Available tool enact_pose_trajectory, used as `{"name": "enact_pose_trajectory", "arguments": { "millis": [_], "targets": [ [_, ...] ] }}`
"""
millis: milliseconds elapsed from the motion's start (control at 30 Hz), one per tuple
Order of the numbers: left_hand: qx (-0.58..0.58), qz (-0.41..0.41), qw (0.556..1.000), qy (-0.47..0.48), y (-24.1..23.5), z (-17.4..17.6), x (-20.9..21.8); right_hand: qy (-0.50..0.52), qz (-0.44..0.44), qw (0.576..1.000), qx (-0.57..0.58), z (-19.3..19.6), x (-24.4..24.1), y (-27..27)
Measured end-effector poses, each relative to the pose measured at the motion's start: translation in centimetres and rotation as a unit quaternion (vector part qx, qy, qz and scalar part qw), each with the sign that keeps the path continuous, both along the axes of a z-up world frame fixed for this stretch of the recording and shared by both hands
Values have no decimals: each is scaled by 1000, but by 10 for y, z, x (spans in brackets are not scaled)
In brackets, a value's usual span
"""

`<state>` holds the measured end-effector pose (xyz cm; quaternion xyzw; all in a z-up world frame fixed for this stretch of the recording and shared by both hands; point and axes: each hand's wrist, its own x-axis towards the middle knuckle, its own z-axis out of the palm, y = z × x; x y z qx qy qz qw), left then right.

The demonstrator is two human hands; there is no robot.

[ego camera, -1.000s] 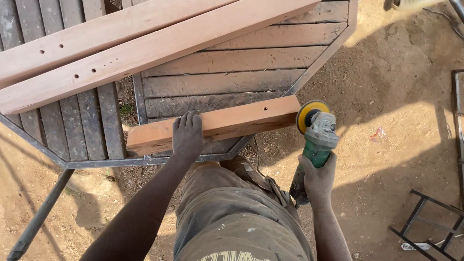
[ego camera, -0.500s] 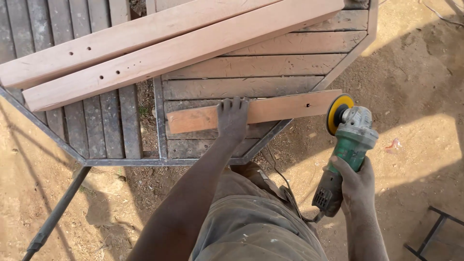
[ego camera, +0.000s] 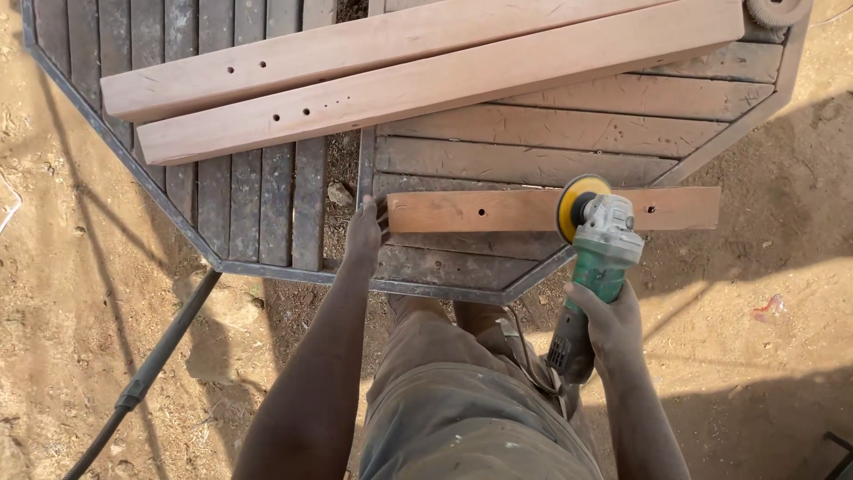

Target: Sanding a wooden plank using a handheld angle grinder

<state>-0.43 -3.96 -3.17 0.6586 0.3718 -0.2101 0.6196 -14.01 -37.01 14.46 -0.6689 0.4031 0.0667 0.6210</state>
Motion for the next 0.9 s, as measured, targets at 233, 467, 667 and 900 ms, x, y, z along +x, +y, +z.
{"name": "enact_pose_trajectory", "arguments": {
  "millis": [233,467,667,900],
  "targets": [
    [-179,32,981,68,15,-48,2,78,36,991,-103,-18,15,52],
    [-244,5,969,48,26,-58,8,129,37,971,-198,-19,27,98],
    [-270,9,960,70,30,-79,15,196,101,952,-211,-14,45,167],
    [-303,-6,949,87,30,-57,24,212,230,924,-221,8,65,212]
  ]
}}
